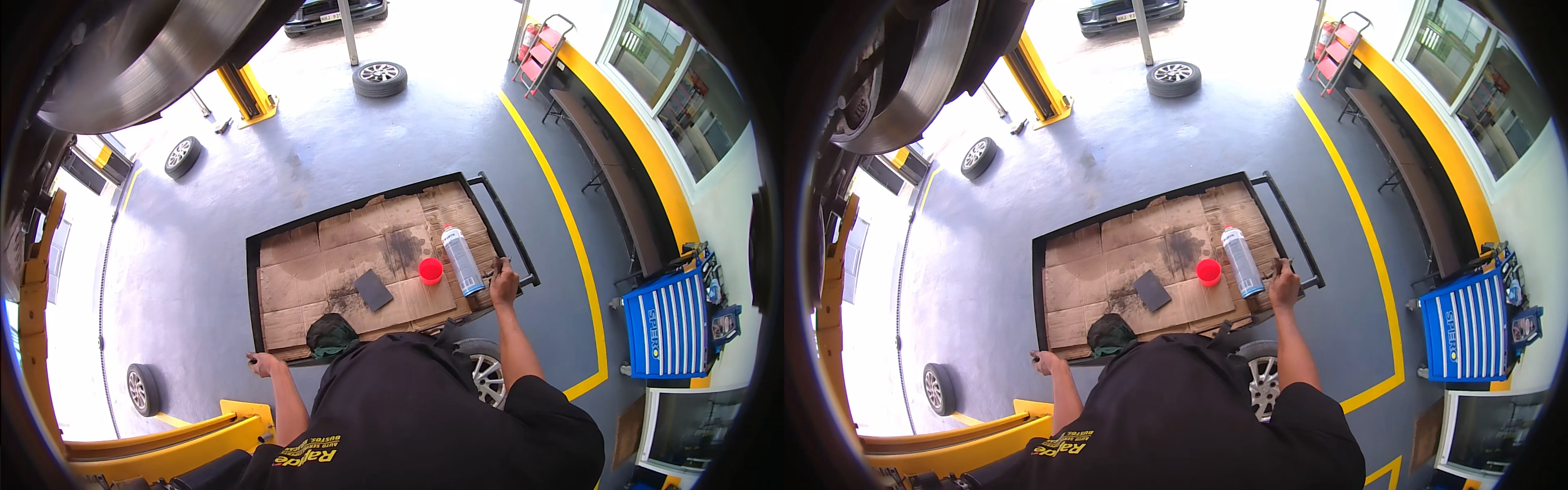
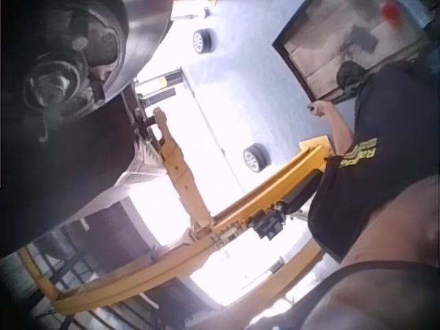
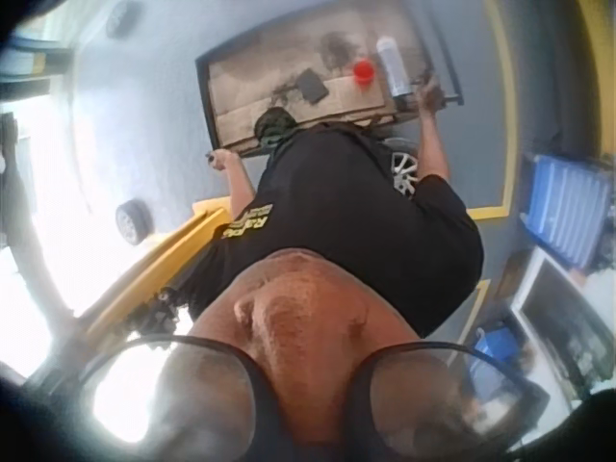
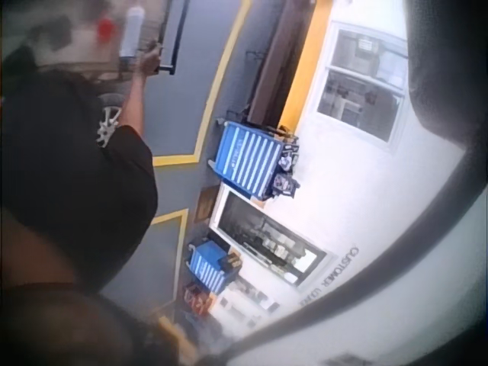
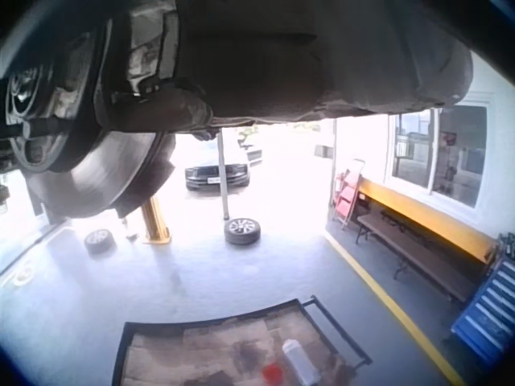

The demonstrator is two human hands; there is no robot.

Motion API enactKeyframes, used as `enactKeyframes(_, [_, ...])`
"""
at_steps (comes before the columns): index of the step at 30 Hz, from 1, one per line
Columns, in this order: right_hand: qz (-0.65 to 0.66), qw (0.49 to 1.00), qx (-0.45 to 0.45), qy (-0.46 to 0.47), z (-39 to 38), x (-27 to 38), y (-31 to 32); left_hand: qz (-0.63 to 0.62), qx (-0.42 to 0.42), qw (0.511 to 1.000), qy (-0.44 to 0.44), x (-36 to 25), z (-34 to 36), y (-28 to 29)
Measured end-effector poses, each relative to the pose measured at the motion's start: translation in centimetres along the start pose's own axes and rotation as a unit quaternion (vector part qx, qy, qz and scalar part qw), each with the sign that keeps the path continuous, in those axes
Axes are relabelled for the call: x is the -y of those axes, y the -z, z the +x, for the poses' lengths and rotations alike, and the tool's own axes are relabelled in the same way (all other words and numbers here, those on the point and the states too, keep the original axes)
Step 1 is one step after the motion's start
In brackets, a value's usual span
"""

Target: The person sprays brake pads with a liquid from a can, wipes them with a cloth, and rubs the pads with sandpaper. The person then fits the brake pads into the caliper assembly on the car.

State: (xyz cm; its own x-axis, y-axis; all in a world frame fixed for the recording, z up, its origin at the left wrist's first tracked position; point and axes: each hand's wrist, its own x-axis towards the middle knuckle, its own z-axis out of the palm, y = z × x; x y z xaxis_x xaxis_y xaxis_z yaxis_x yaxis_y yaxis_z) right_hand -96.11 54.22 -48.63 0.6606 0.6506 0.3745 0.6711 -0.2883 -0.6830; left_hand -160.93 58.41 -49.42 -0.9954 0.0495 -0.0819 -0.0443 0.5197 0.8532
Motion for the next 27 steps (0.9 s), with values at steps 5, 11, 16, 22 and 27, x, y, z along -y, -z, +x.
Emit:
enactKeyframes(5, [0.051, 0.999, -0.002, 0.008, -1.1, 0.4, -0.8, 0.016, 0.006, 0.999, -0.049, 0.2, 2.1, 0.4])
enactKeyframes(11, [0.106, 0.99, 0.095, -0.01, -2.8, -0.2, 0.2, 0.068, 0.054, 0.991, -0.103, 0.1, 2.3, -0.5])
enactKeyframes(16, [0.018, 0.99, 0.117, -0.072, -4.1, 0.1, -0.5, 0.211, 0.358, 0.863, -0.287, -6.3, 7.2, -4.4])
enactKeyframes(22, [-0.087, 0.993, 0.082, 0.0, -5.0, -1.1, -1.6, 0.306, 0.261, 0.844, -0.354, -6.1, 7.3, -10.1])
enactKeyframes(27, [-0.201, 0.976, 0.078, -0.023, -5.5, -0.5, -1.8, 0.295, 0.205, 0.862, -0.359, -5.8, 6.0, -10.8])
